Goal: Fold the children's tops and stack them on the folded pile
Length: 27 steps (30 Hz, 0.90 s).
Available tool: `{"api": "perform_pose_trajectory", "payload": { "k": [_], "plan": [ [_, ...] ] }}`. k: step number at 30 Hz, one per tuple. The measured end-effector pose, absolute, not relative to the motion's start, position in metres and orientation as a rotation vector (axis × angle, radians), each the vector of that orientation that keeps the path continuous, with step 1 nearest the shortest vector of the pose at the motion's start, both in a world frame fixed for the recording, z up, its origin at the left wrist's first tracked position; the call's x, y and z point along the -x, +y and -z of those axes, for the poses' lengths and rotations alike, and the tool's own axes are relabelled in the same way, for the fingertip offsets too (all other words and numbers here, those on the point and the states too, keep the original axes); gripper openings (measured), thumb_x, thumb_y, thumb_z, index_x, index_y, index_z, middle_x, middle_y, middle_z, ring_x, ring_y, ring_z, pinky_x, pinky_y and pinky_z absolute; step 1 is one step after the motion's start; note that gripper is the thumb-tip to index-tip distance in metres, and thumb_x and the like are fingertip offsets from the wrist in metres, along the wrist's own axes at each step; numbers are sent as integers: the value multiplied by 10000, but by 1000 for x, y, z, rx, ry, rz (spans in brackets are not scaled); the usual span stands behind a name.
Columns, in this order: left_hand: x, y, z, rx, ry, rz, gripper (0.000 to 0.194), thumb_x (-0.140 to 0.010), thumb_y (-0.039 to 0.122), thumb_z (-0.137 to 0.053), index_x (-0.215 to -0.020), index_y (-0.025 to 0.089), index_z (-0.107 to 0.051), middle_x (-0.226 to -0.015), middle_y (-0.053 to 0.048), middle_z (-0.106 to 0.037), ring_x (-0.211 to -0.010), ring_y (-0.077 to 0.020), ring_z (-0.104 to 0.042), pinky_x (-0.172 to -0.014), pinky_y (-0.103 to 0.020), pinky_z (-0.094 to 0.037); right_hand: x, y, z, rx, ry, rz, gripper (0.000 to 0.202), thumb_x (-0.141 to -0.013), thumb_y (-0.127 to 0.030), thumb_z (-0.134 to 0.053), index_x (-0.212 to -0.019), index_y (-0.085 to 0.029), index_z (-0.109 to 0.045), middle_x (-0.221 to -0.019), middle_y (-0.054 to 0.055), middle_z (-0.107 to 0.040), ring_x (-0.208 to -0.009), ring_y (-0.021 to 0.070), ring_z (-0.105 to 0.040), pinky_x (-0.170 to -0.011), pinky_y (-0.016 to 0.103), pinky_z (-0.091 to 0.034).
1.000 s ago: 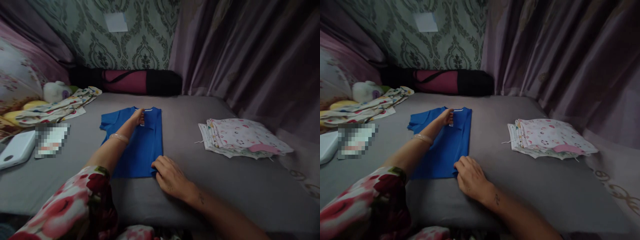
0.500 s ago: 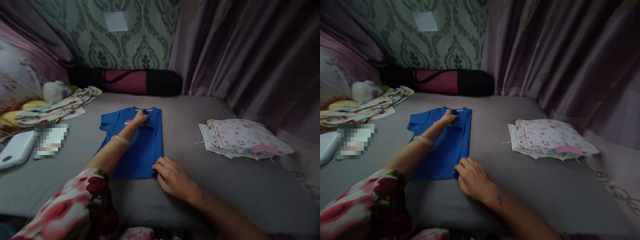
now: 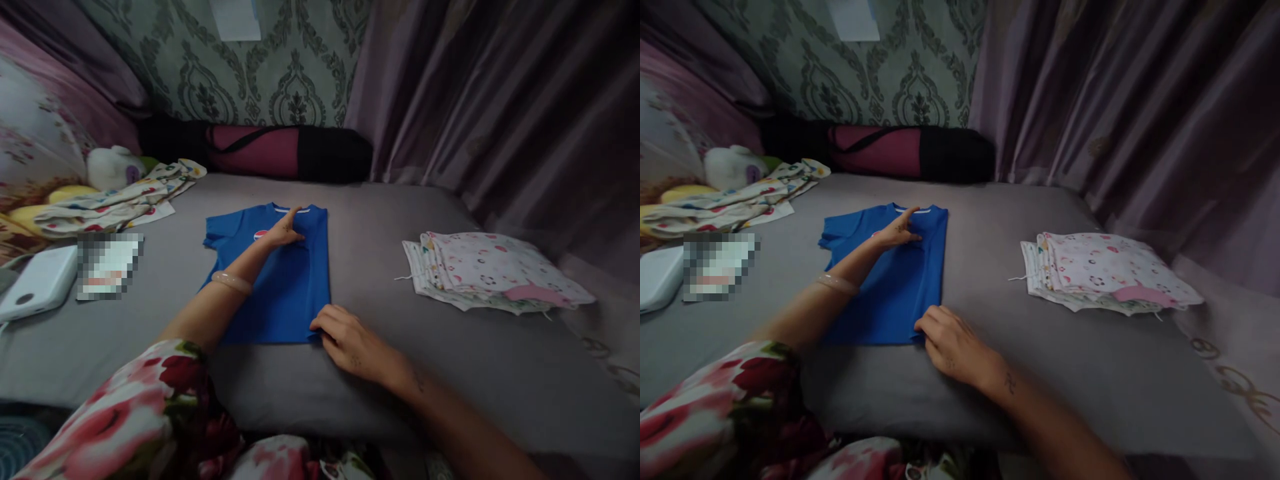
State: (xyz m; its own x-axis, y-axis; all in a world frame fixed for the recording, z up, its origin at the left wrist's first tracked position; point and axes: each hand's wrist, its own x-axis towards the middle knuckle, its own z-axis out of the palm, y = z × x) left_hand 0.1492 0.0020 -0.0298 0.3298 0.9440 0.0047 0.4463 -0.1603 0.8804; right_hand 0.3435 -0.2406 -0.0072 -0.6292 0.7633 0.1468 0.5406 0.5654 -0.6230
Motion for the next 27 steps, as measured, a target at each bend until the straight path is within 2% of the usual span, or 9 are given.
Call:
{"api": "perform_pose_trajectory", "payload": {
  "k": [4,8,12,14,17,19,21,24,27],
  "plan": [
    [-148,2,34,-1943,1298,-730,529,-668,113,-696,-1188,171,-624,-827,-8,-576,-847,-184,-579,-832,-280,-480,-337,-241,10,1071,-2328,-717,236,-894,-35,-466,-1022,-178,-604,-985,65,-598,-965,175,-560,-897,318,-468],
    [-149,-3,35,-2032,1349,-693,295,-690,141,-682,-984,167,-696,-913,-44,-580,-918,-209,-572,-927,-327,-461,-333,-242,7,1069,-2280,-761,162,-923,-127,-512,-1006,-173,-642,-972,71,-632,-940,174,-594,-876,320,-483],
    [-145,-14,27,-2195,1455,-691,313,-729,162,-665,-1041,135,-652,-1210,-128,-502,-1133,-276,-510,-1028,-427,-399,-343,-230,-3,1043,-2212,-939,222,-980,-272,-477,-946,-195,-682,-939,39,-688,-900,152,-638,-849,286,-496],
    [-144,-24,20,-2321,1425,-709,306,-760,185,-647,-1061,132,-631,-1274,-149,-473,-1209,-306,-463,-1060,-470,-359,-348,-219,-3,1193,-2137,-771,299,-1009,-285,-390,-1095,-183,-658,-1100,75,-678,-1053,174,-615,-955,329,-462],
    [-149,-51,9,-2481,1137,-652,256,-836,204,-558,-1074,125,-611,-1197,-159,-548,-1189,-289,-499,-1053,-448,-372,-343,-208,7,1363,-2262,-445,448,-998,-310,-390,-1395,-112,-454,-1461,168,-436,-1386,256,-340,-1150,485,-239],
    [-155,-75,6,-2496,996,-611,252,-869,175,-478,-1085,128,-598,-1144,-157,-592,-1160,-269,-536,-1032,-422,-404,-334,-207,15,1377,-2452,-392,563,-985,-346,-416,-1466,-64,-336,-1536,196,-301,-1451,283,-183,-1175,540,-120],
    [-160,-99,9,-2473,927,-543,281,-878,154,-427,-1114,142,-580,-1151,-153,-611,-1140,-256,-565,-999,-404,-443,-326,-209,19,1358,-2586,-436,623,-980,-374,-422,-1484,-36,-283,-1546,211,-266,-1460,285,-142,-1178,546,-97],
    [-162,-127,22,-2477,972,-480,437,-843,109,-404,-1269,159,-486,-1259,-144,-589,-1206,-241,-545,-1009,-390,-451,-327,-202,16,1301,-2641,-555,601,-971,-367,-436,-1487,-90,-303,-1540,193,-293,-1446,273,-204,-1164,566,-123],
    [-161,-144,37,-2501,1074,-480,563,-818,66,-371,-1380,100,-371,-1351,-189,-534,-1268,-242,-508,-1032,-388,-445,-342,-170,10,1272,-2545,-669,417,-975,-242,-370,-1371,-230,-498,-1391,96,-540,-1301,213,-466,-1141,559,-197]
  ]
}}
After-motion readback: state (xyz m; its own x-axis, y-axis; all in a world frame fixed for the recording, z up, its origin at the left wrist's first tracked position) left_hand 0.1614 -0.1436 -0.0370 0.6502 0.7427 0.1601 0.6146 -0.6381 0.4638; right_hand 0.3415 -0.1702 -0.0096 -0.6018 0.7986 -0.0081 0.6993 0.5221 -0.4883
